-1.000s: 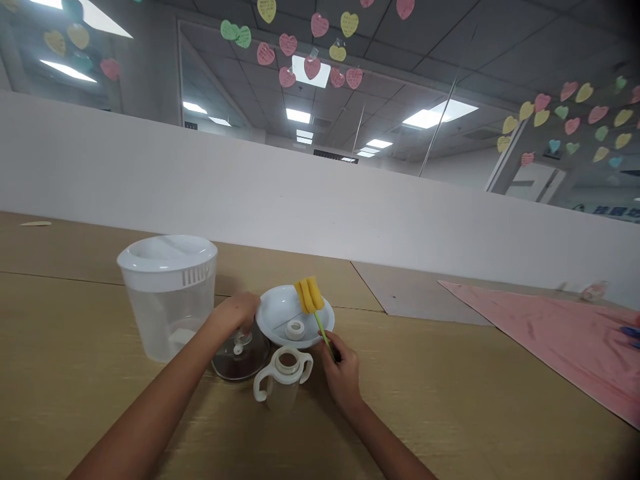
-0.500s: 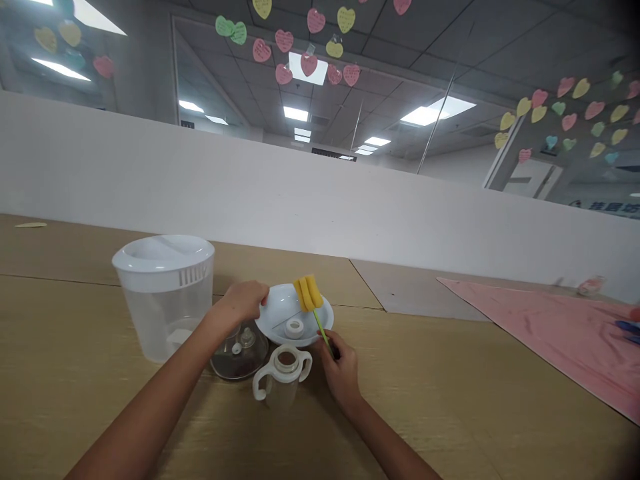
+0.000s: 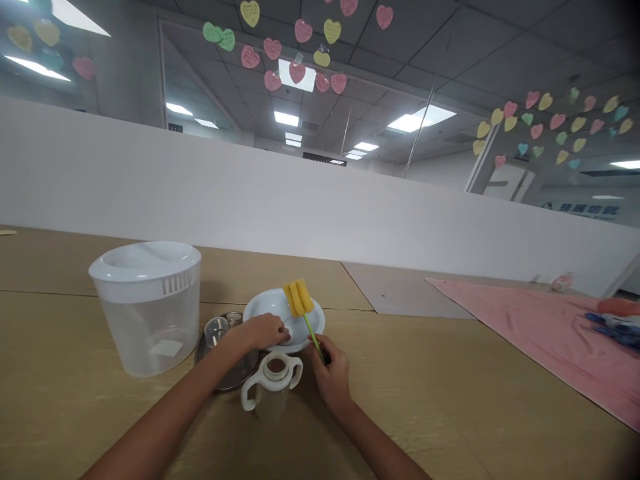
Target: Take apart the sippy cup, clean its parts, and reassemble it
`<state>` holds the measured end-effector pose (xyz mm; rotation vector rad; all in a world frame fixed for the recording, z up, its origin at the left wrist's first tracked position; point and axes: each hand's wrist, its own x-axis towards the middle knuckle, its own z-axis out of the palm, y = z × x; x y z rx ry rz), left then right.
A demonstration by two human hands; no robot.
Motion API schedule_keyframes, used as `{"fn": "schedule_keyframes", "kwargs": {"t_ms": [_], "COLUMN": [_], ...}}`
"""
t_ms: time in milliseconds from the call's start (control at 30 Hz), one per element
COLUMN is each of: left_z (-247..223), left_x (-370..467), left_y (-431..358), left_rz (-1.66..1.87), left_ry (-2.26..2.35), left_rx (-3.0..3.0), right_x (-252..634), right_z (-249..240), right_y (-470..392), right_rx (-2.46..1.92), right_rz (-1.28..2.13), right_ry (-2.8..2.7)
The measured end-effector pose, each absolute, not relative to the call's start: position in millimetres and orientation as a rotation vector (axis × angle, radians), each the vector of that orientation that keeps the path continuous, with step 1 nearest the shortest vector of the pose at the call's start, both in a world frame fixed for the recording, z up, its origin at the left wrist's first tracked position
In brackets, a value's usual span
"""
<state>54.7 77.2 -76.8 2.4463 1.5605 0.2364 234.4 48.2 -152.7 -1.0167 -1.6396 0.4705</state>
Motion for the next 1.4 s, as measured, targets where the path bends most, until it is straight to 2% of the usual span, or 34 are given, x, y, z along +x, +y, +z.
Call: {"fn": "schedule_keyframes", "kwargs": {"t_ms": [167, 400, 733, 800, 933, 1067, 1400], "left_z": [-65.0, -27.6, 6.6, 8.1, 2.6, -8.2, -29.5], "left_x": [50.8, 43.0, 36.9, 32.6, 19.1, 8.0, 1.2], "left_y": [77.1, 65.0, 33.7, 31.4, 35.5, 45.7, 69.4], "left_rz": [0.235, 0.682, 0.905, 0.804, 0.247, -0.192, -0.293], "left_ry": [1.59, 1.573, 1.58, 1.703, 1.994, 2.042, 2.121], "left_rx": [2.434, 2.466, 2.445, 2.446, 2.445, 2.314, 2.205], "right_x": [234.0, 235.5, 236.2, 236.0, 235.2, 235.0, 234.9], "right_z": [-152.0, -153.0, -155.0, -155.1, -154.0, -152.0, -155.7], "right_y": [47.1, 46.0, 50.1, 51.1, 50.1, 48.3, 51.0], "right_rx": [-1.025, -0.989, -1.081, -1.084, -1.063, -1.045, -1.06], "right_rz": [0.497, 0.503, 0.609, 0.608, 0.617, 0.605, 0.63], "right_ry": [-1.631, -1.657, -1.494, -1.493, -1.519, -1.529, -1.525]}}
